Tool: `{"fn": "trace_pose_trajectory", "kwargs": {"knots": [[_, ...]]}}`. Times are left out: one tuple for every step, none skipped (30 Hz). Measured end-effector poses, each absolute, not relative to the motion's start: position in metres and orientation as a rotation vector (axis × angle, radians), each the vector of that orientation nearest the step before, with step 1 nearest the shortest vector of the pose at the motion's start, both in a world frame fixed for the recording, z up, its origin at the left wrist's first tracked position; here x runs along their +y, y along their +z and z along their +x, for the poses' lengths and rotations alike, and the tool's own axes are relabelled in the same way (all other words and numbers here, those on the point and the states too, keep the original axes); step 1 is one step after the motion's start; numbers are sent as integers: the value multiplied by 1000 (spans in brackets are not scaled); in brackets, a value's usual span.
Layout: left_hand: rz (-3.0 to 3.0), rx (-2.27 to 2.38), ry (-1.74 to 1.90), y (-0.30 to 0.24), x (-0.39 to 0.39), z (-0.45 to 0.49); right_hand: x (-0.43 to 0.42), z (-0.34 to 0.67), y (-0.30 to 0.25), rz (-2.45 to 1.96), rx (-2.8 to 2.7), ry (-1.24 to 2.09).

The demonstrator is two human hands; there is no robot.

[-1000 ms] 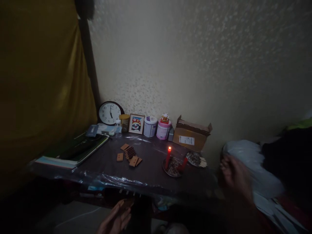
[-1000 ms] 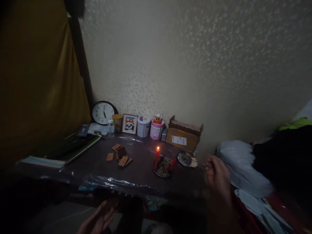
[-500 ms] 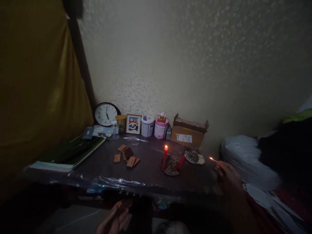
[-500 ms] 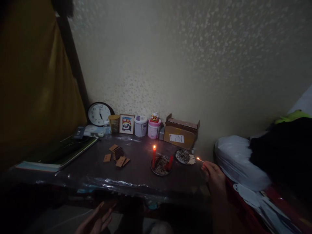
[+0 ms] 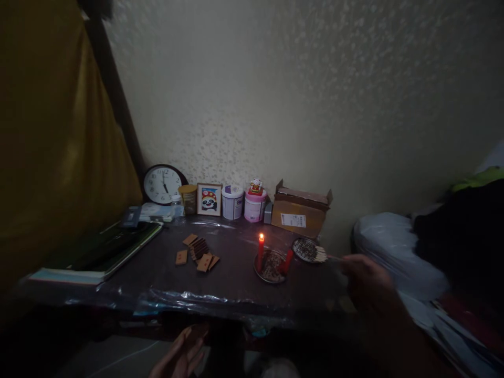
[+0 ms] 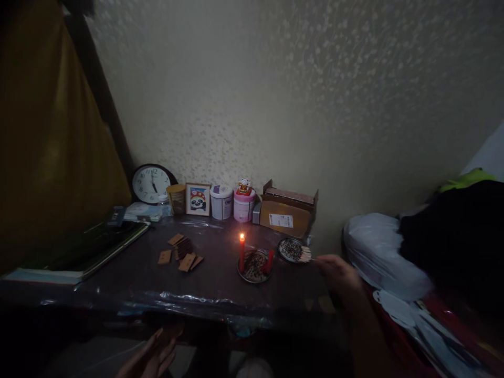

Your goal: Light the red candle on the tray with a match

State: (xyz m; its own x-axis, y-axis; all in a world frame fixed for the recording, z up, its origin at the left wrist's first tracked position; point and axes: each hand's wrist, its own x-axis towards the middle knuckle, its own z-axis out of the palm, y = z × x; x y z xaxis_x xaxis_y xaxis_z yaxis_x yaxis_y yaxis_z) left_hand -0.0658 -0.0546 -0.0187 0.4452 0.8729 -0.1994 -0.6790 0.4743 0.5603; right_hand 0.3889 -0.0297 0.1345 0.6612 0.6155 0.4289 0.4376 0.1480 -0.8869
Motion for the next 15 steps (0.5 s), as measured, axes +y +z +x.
{"fn": "trace_pose_trajectory", "kwargs": {"knots": [[438,501,992,-17,-55,-66,-27,388,133,-1507,-959,182],[443,495,982,-16,-55,-66,-25,387,130,-1538,-978,209],[449,488,974,-16,-55,-67,-23,388,127,-1568,-978,235],[453,483,969,-17,-54,-67,-20,390,124,-1593,-961,258],[456,479,966,-18,-54,-68,-18,393,120,-1614,-940,280],[457,479,964,-19,-54,-69,-16,396,116,-1628,-922,300],[454,483,965,-21,-53,-70,-14,400,112,-1637,-909,316],[451,489,970,-23,-53,-70,-12,404,108,-1640,-906,324],[447,495,974,-25,-53,-71,-9,407,105,-1641,-911,326],[442,501,980,-28,-53,-71,-6,410,102,-1642,-912,326],[437,505,985,-30,-52,-71,-3,413,100,-1640,-915,326],[430,510,988,-32,-52,-71,-1,415,99,-1635,-921,326],[421,519,993,-34,-51,-70,1,417,98,-1629,-932,326],[408,535,994,-36,-50,-70,4,419,98,-1624,-944,326],[391,559,995,-37,-49,-70,6,421,98,-1620,-957,327]]}}
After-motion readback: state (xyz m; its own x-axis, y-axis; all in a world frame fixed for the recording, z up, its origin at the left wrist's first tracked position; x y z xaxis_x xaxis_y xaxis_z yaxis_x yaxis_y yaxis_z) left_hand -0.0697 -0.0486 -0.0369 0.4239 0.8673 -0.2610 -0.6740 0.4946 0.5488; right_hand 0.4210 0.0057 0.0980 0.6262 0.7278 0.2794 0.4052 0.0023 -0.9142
